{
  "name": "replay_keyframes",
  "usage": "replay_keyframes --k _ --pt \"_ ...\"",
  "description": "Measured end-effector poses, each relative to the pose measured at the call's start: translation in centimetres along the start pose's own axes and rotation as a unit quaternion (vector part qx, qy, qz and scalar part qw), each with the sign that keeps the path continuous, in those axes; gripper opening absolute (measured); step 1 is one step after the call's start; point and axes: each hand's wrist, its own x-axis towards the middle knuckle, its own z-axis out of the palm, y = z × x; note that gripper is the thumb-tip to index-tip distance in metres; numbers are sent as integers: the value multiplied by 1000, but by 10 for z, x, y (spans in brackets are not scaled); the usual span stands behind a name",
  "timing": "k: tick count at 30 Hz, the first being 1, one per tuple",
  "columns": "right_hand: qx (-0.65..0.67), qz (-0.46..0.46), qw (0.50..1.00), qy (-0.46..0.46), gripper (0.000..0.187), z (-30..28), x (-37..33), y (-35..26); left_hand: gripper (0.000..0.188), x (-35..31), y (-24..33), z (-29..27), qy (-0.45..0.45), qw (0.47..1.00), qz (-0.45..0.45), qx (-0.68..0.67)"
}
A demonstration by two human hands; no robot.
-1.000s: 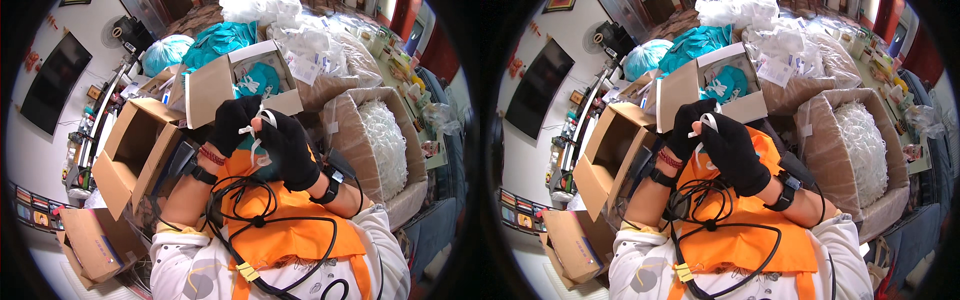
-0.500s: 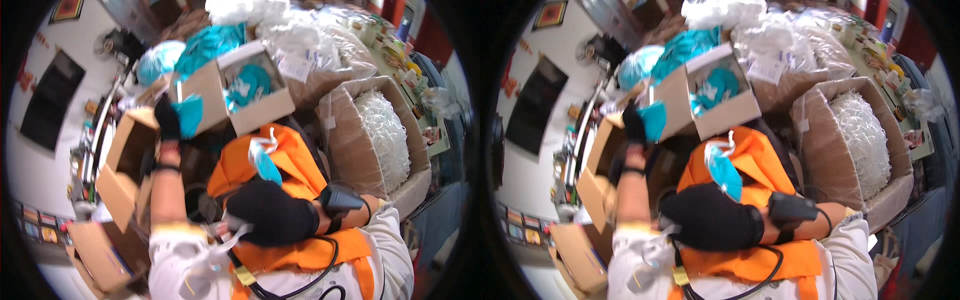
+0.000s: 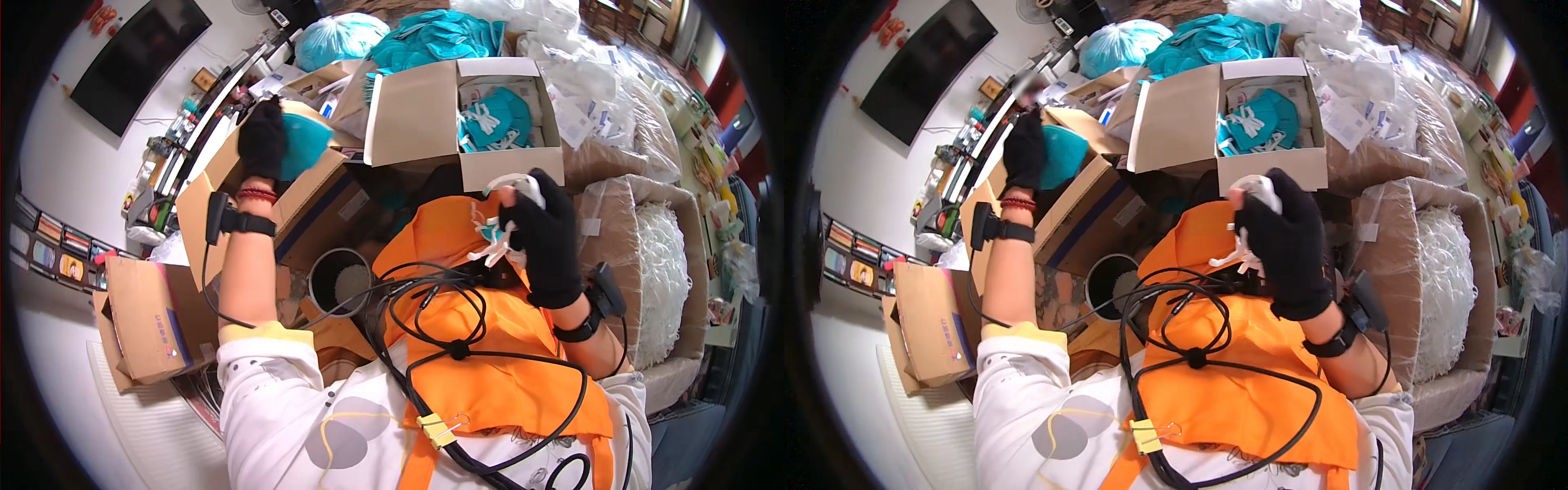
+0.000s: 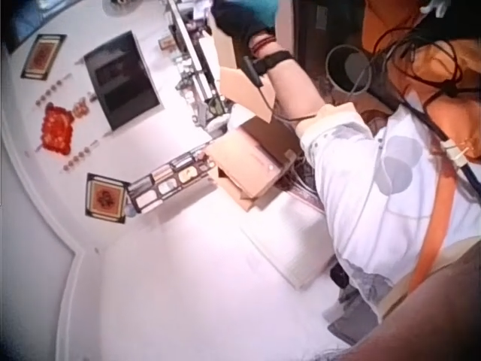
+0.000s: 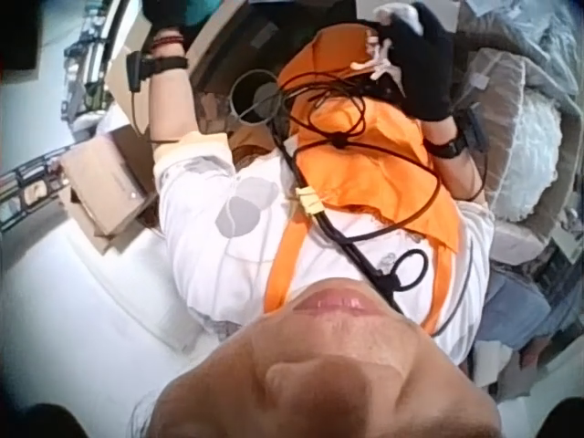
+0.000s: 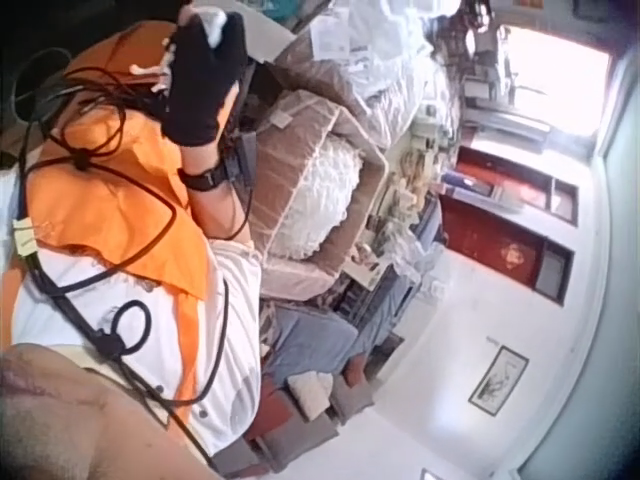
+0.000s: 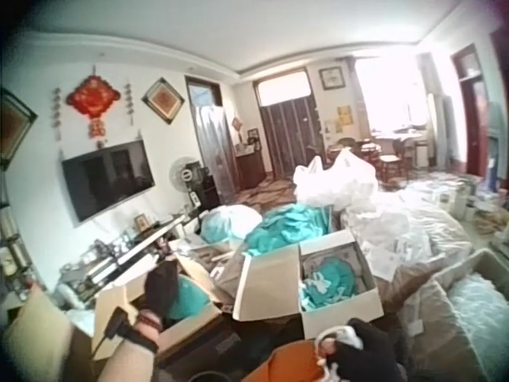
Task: The recorder is sorting green medical masks and other packaged supplies from several cardboard boxes.
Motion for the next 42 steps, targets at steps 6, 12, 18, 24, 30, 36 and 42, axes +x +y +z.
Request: replay_keyframes --k 6,12,18,24,30,36,42 --pt "56 -2 998 -13 24 -10 7 4 39 -24 -120 -19 46 976 -89 196" --pt "16 4 1000 16 24 -16 11 5 43 -72 -166 50 -18 958 -276 72" --pt "21 -5 1000 3 26 -20 13 3 33 -95 -207 67 -122 980 -153 38" --pt "-6 -59 997 -54 34 -19 39 -22 21 -39 2 10 -137 954 192 -184" --pt "120 -77 989 -34 31 -13 45 -59 87 -62 214 12 -508 630 193 -554" --pt "192 -115 975 -4 32 -29 41 -72 85 -111 269 34 -472 689 386 -392" --pt "-211 -232 932 182 30 -126 46 -71 74 -146 258 45 -432 768 341 -328"
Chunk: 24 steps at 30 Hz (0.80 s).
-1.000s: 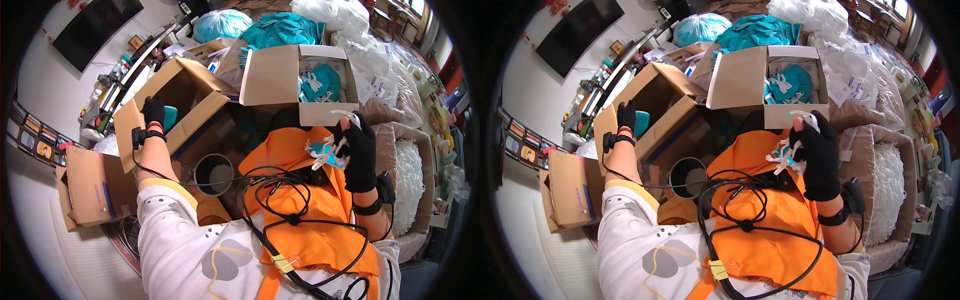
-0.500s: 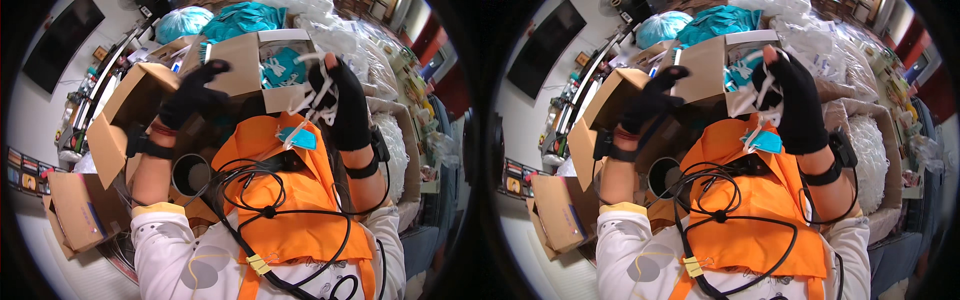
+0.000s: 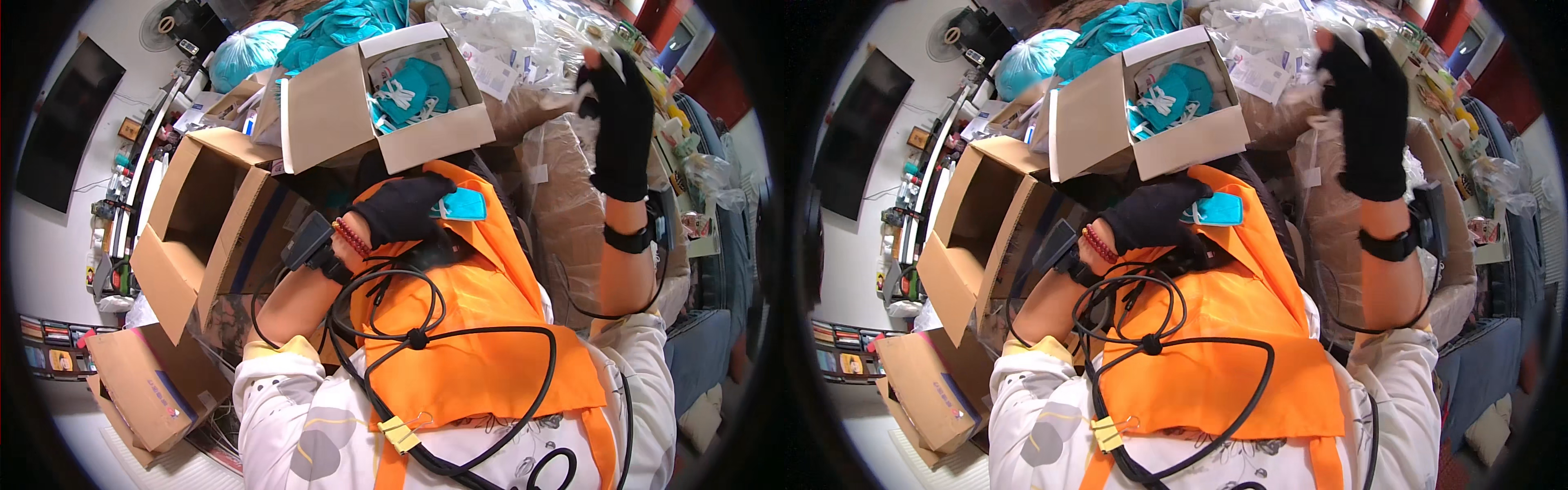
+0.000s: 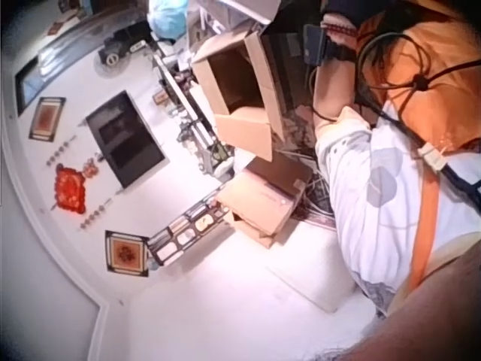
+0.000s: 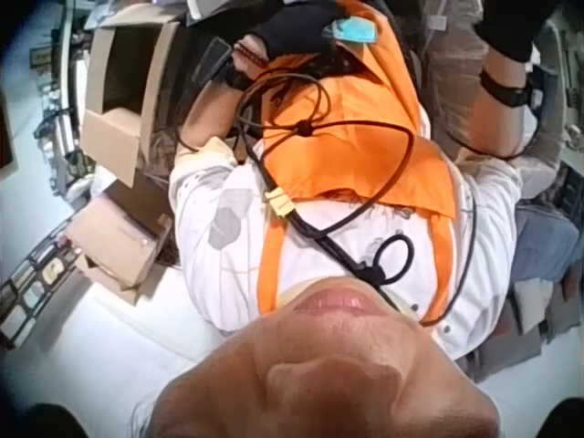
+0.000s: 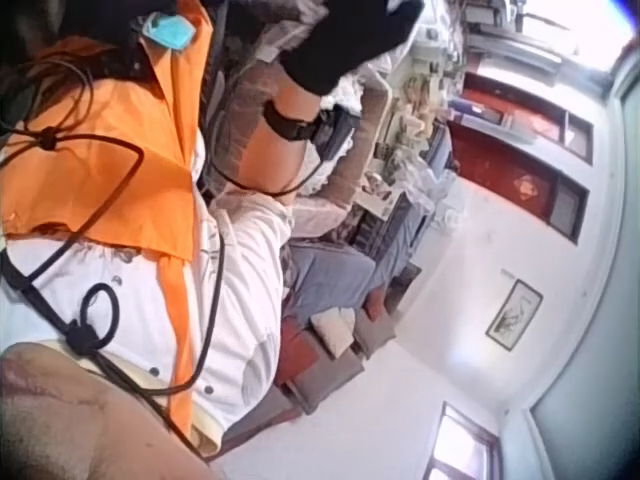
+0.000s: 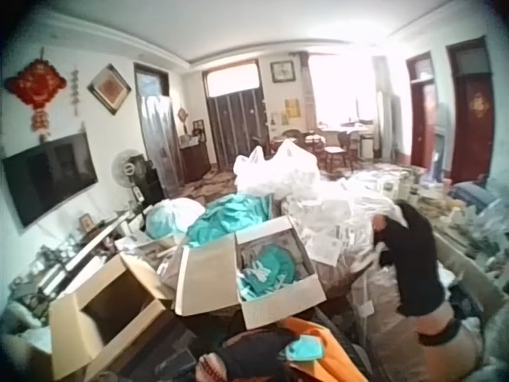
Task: The recorder is sorting green medical masks and other packaged supplies from several cardboard boxes.
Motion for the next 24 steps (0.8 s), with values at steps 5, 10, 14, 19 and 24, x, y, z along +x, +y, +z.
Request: replay_keyframes --k 5,10,14,19,24 --pt "-564 -192 798 88 47 -134 1 127 62 13 26 3 -28 993 -62 -95" --pt "-688 106 666 -270 47 -215 -51 183 25 17 21 17 10 1000 -27 1" --pt "-709 225 614 -264 45 -252 -75 218 15 22 12 8 1 996 -46 77" --pt "-662 41 732 -154 27 -192 -58 159 21 24 -28 -6 239 971 -1 -4" --pt "-62 113 973 -193 24 -59 -52 67 28 36 4 -28 375 898 -19 -228"
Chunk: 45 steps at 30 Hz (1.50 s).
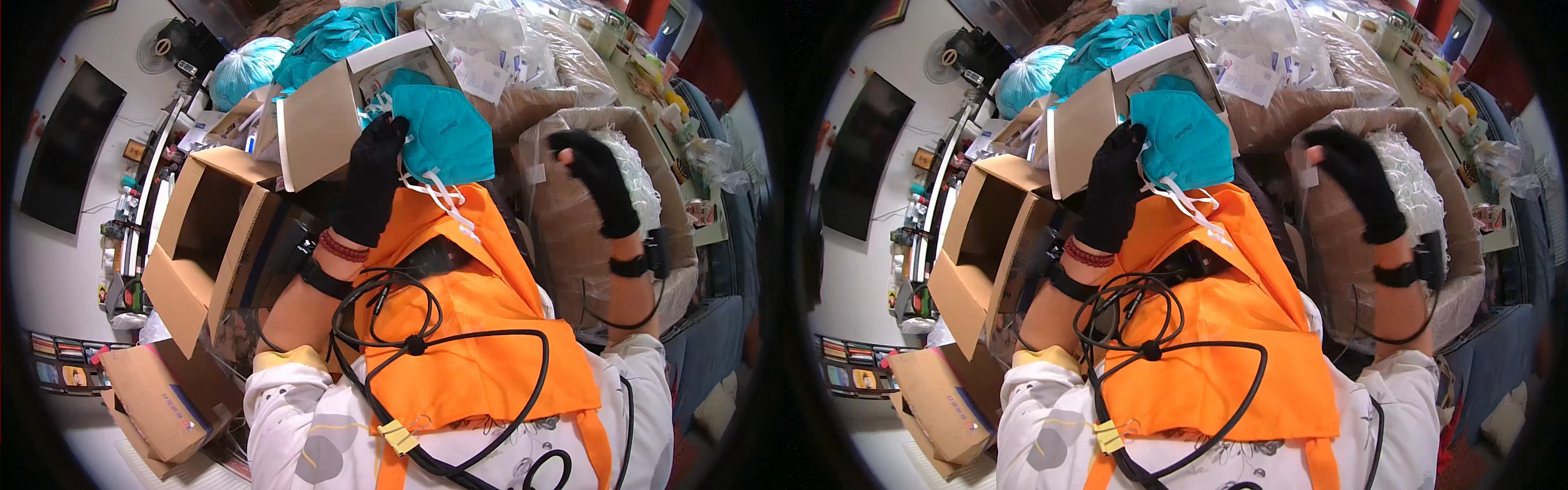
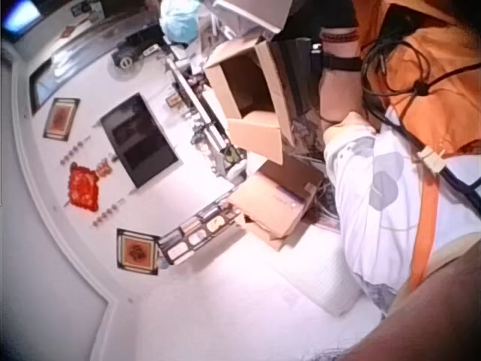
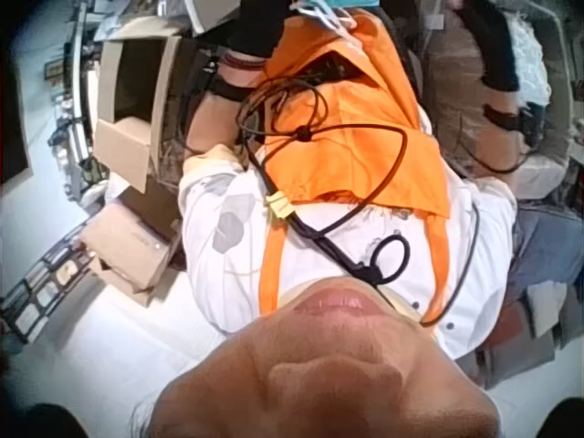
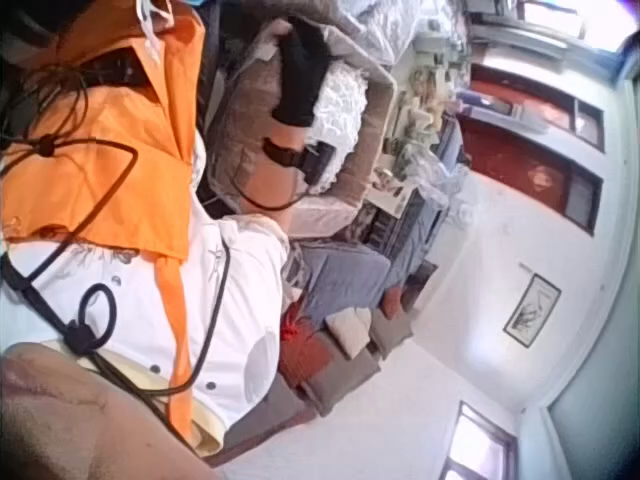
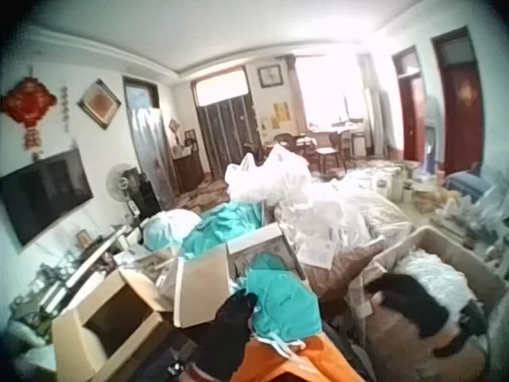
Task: The recorder is sorting green medical masks and other packaged supplies from several cardboard boxes.
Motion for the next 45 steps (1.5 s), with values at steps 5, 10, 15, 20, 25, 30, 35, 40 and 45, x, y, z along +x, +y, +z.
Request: replay_keyframes --k 5,10,15,20,25,30,35,40,45 --pt "192 -7 973 -125 30 95 12 -9 25 -6 -14 7 -26 991 25 130" --pt "201 -22 979 -39 25 119 31 -34 26 1 -9 4 -237 887 -192 -347" --pt "171 29 983 68 31 84 54 -51 28 -19 5 11 -300 858 -276 -314" --pt "191 -6 957 217 36 42 62 -29 31 -22 4 3 -348 818 -325 -323" --pt "281 -34 921 268 34 44 54 -27 28 -20 3 -10 -411 811 -347 -230" --pt "238 -28 939 245 33 39 49 -10 21 16 8 -26 -442 817 -349 -125" --pt "245 0 956 163 29 47 36 -4 24 104 -61 -41 -226 962 -143 60" --pt "197 -106 969 -109 26 43 26 13 42 155 -127 -15 -206 908 -112 347" --pt "149 -82 977 -131 27 34 11 24 72 163 -168 13 -205 851 -228 427"
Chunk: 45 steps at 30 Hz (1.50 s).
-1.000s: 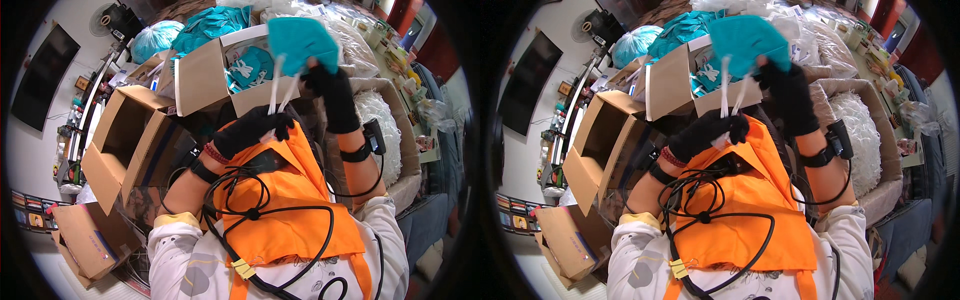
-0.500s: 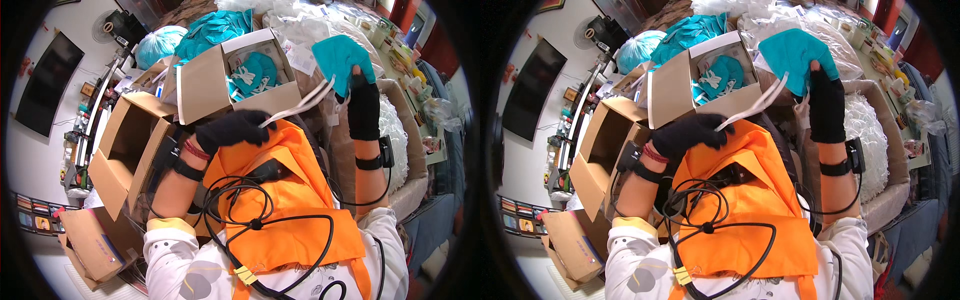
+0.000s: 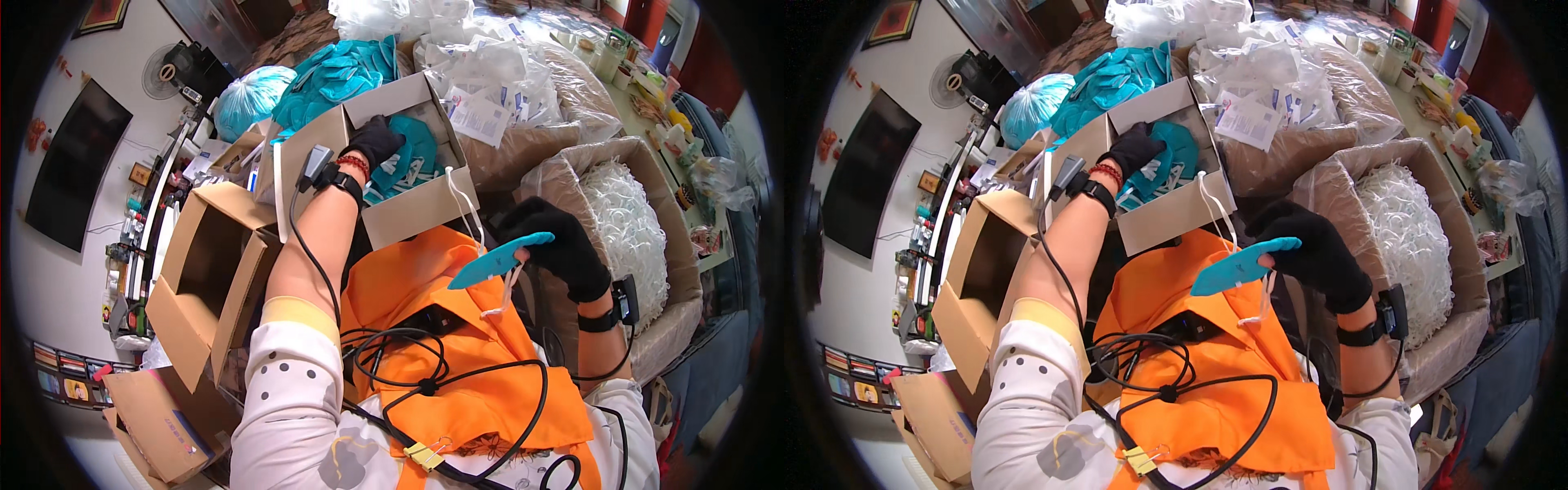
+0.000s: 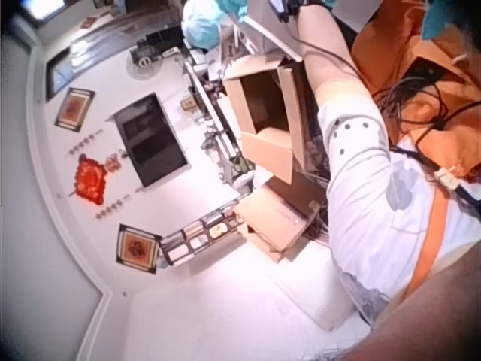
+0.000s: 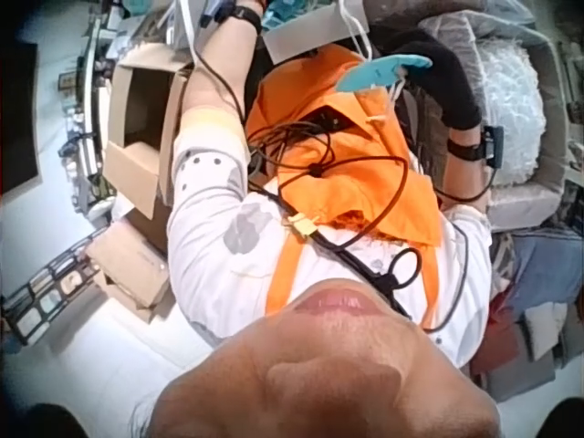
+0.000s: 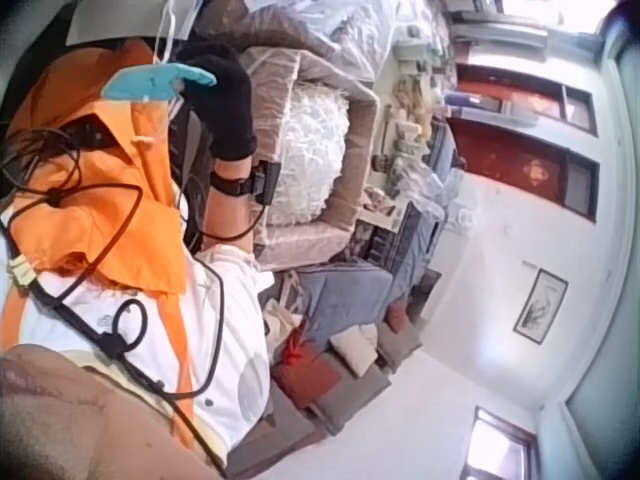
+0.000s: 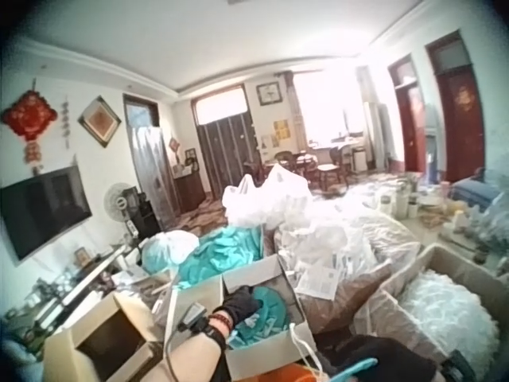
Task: The recorder is sorting green medical masks and other packaged supplies from several cardboard boxes.
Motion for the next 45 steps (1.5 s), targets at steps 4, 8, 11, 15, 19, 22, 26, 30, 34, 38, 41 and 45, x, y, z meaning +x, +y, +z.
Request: replay_keyframes --k 4,8,11,15,19,22,26,30,34,38,41,45 --pt "17 29 999 12 26 -9 -10 3 79 2 -2 10 23 998 28 -53" --pt "42 70 996 42 23 -7 -17 14 80 -2 -7 1 -7 995 55 -89" --pt "-4 71 997 38 21 -6 -18 20 59 -11 5 -6 -120 972 116 -165" --pt "-238 43 969 56 19 2 -15 11 37 -26 3 -22 -158 906 143 -367" --pt "-217 42 971 88 18 -1 -14 3 29 -54 14 -69 30 930 227 -288" --pt "-216 10 973 78 18 -4 -4 -7 31 -82 36 -104 80 900 238 -355" --pt "7 -52 991 124 22 28 34 -36 31 -113 44 -119 163 855 270 -411" --pt "61 -62 985 146 23 57 58 -28 32 -157 72 -105 240 817 243 -464" --pt "107 -34 986 125 21 85 63 -19 31 -188 72 -81 235 730 208 -607" --pt "81 -32 982 165 18 99 57 -29 37 -199 56 -67 178 738 207 -618" --pt "69 -29 985 158 17 95 54 -17 38 -205 58 -63 117 655 133 -734" --pt "-130 -64 980 134 17 81 46 -18 31 -218 51 -68 304 759 191 -542"
